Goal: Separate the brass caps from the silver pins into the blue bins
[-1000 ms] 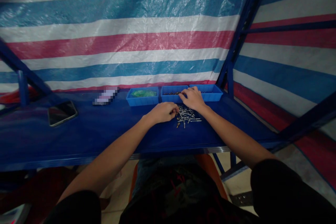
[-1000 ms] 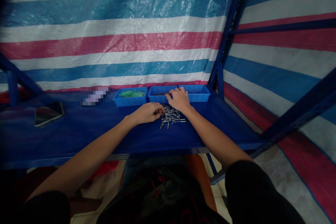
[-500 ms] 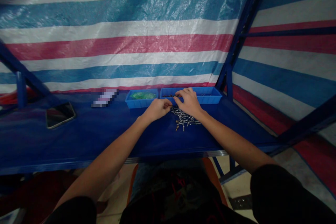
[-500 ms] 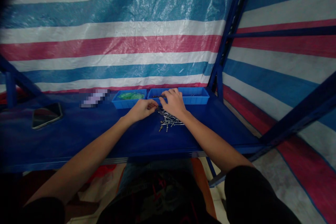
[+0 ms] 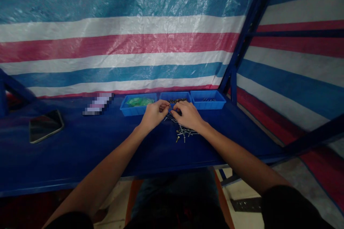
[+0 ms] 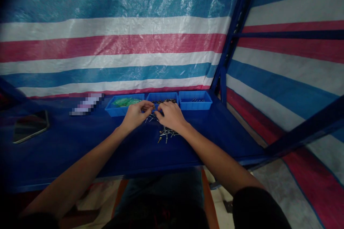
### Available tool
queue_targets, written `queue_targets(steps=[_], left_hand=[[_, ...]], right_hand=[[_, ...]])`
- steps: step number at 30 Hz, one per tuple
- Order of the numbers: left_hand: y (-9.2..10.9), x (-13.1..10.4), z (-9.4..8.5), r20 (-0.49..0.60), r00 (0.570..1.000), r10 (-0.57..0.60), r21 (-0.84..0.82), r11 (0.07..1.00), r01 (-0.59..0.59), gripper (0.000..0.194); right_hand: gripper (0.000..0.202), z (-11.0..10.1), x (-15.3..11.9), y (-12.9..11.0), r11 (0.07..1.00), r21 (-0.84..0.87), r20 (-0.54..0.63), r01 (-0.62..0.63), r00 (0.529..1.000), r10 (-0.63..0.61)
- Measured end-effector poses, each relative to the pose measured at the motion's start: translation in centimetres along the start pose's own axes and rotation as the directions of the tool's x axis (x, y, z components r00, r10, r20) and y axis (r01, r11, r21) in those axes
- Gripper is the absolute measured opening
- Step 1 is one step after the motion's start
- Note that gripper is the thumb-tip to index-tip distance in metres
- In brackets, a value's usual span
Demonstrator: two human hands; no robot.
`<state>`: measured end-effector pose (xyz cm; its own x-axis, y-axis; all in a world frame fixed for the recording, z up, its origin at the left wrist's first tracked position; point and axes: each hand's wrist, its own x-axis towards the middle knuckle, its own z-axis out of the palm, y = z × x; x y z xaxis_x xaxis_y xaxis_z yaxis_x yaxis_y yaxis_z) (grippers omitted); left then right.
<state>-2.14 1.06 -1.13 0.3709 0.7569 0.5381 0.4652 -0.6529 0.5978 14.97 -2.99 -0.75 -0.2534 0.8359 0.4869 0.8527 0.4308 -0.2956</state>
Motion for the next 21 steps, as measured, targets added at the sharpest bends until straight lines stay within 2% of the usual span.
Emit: queue_targets(steps=[5,13,21], left_hand=[[0.08,0.00,0.06,0.063,0.998,0.024,0.040,0.999,-0.027,0.017],[-0.65,0.03,0.01,0.147,0.989,-0.001,0.058,0.998,-0.008,0.021],[-0.37,-0.06,0.17,0.212,0.977,0.024,0.076,0.996,-0.041,0.028]], right_hand=[[0.015,-0.10,0.08,-0.24,0.999,0.011,0.040,0.043,0.998,-0.043],[0.020,0.21,0.17,0.46,1.000,-0.018,0.071,0.018,0.997,-0.017],[0.026,-0.33,0.35,0.71,1.000,-0.024,0.079,0.011,0.997,-0.009]])
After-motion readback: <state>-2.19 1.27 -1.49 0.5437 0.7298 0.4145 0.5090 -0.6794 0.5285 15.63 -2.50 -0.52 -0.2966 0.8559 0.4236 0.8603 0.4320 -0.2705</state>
